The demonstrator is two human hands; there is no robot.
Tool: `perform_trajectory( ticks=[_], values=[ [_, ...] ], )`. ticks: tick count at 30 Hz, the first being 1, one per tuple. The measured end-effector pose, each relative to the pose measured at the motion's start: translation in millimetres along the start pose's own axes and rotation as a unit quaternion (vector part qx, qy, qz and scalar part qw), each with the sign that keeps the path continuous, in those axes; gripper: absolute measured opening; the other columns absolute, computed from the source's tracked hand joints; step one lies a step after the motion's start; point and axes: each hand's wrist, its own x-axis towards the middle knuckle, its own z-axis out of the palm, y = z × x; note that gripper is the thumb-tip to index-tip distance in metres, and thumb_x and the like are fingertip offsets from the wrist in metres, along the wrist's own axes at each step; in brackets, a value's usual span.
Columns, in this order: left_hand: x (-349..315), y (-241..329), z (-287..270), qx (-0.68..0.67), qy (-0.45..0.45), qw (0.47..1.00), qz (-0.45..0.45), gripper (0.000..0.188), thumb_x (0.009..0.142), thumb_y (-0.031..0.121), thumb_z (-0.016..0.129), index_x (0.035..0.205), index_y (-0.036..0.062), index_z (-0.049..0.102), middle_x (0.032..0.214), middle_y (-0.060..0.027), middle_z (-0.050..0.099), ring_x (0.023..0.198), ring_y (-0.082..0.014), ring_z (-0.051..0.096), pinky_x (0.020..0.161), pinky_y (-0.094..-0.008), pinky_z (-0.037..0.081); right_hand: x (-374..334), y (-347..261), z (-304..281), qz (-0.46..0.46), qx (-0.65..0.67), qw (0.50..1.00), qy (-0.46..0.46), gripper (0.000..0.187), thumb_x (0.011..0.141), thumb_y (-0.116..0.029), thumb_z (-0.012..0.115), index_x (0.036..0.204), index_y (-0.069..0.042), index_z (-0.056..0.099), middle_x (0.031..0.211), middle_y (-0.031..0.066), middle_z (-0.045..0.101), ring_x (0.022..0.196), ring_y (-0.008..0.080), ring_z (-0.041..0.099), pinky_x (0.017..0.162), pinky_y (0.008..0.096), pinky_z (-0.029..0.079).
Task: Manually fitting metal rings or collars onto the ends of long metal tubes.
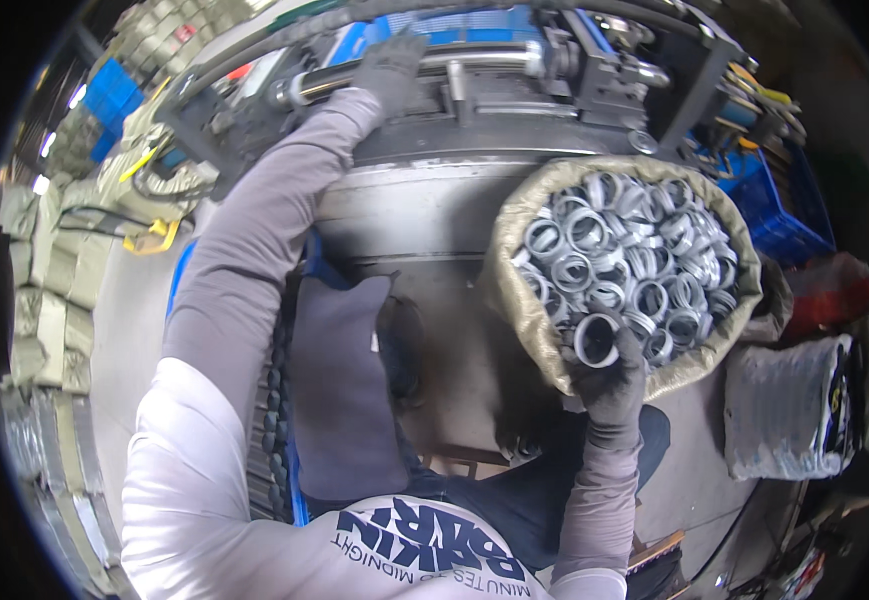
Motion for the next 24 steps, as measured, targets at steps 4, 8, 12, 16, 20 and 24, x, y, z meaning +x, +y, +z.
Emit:
perform_trajectory(
  ticks=[4, 8, 12, 16, 20, 24],
  values=[
    [-101.9, 19.9, -29.4, -0.076, 0.143, 0.981, 0.105, 0.055, 0.093, 0.015, 0.065, 0.146, 0.0095, 0.054, 0.146, -0.0122, 0.061, 0.134, -0.0305, 0.059, 0.117, -0.0476, 0.044, 6.0, -7.7, -5.5, 0.077, 0.129, 0.988, 0.043, 0.06, 0.103, -0.05, 0.065, 0.142, -0.005, 0.061, 0.126, 0.0081, 0.07, 0.112, 0.0246, 0.066, 0.091, 0.0434, 0.058],
    [-241.3, -67.9, -29.2, -0.153, 0.144, 0.975, 0.066, 0.054, 0.088, 0.006, 0.065, 0.142, 0.0077, 0.059, 0.129, -0.0173, 0.068, 0.123, -0.0369, 0.064, 0.111, -0.0503, 0.048, 4.2, -18.5, -0.1, 0.086, 0.172, 0.979, 0.073, 0.059, 0.101, -0.052, 0.066, 0.14, -0.008, 0.064, 0.123, 0.0056, 0.073, 0.11, 0.0247, 0.067, 0.095, 0.0452, 0.054],
    [-417.4, -197.1, 9.3, -0.065, -0.049, 0.992, -0.098, 0.053, 0.087, 0.007, 0.066, 0.14, 0.0088, 0.06, 0.134, -0.0155, 0.065, 0.126, -0.0346, 0.061, 0.11, -0.0471, 0.048, 16.4, -15.1, -32.5, 0.095, 0.19, 0.97, -0.118, 0.07, 0.105, -0.044, 0.062, 0.159, -0.004, 0.045, 0.138, 0.011, 0.068, 0.123, 0.0265, 0.065, 0.097, 0.0404, 0.055],
    [-533.1, -220.9, 48.0, -0.023, -0.174, 0.98, -0.093, 0.059, 0.086, 0.008, 0.067, 0.145, 0.0094, 0.056, 0.139, -0.0107, 0.062, 0.13, -0.0326, 0.059, 0.111, -0.0464, 0.046, 23.8, -7.8, -38.4, -0.023, -0.101, 0.995, -0.001, 0.069, 0.107, -0.041, 0.058, 0.161, 0.0, 0.042, 0.145, 0.0178, 0.063, 0.124, 0.0298, 0.065, 0.101, 0.0442, 0.056],
    [-550.5, -216.1, 81.5, 0.077, -0.113, 0.985, -0.109, 0.069, 0.09, 0.01, 0.065, 0.156, 0.0108, 0.047, 0.143, -0.0097, 0.06, 0.132, -0.0309, 0.058, 0.111, -0.0486, 0.046, 13.1, -22.2, 23.5, -0.002, 0.067, 0.996, -0.052, 0.068, 0.107, -0.035, 0.059, 0.161, 0.002, 0.041, 0.15, 0.0231, 0.059, 0.126, 0.0329, 0.064, 0.105, 0.0478, 0.055],
    [-505.4, -187.6, 63.3, 0.087, -0.212, 0.96, -0.159, 0.059, 0.092, 0.01, 0.063, 0.149, 0.0107, 0.053, 0.135, -0.0118, 0.061, 0.126, -0.031, 0.059, 0.103, -0.0489, 0.048, -0.5, -23.5, 60.8, -0.029, -0.014, 0.996, -0.08, 0.074, 0.101, -0.043, 0.066, 0.156, 0.003, 0.048, 0.141, 0.0198, 0.063, 0.122, 0.0311, 0.065, 0.103, 0.0462, 0.057]
  ],
)
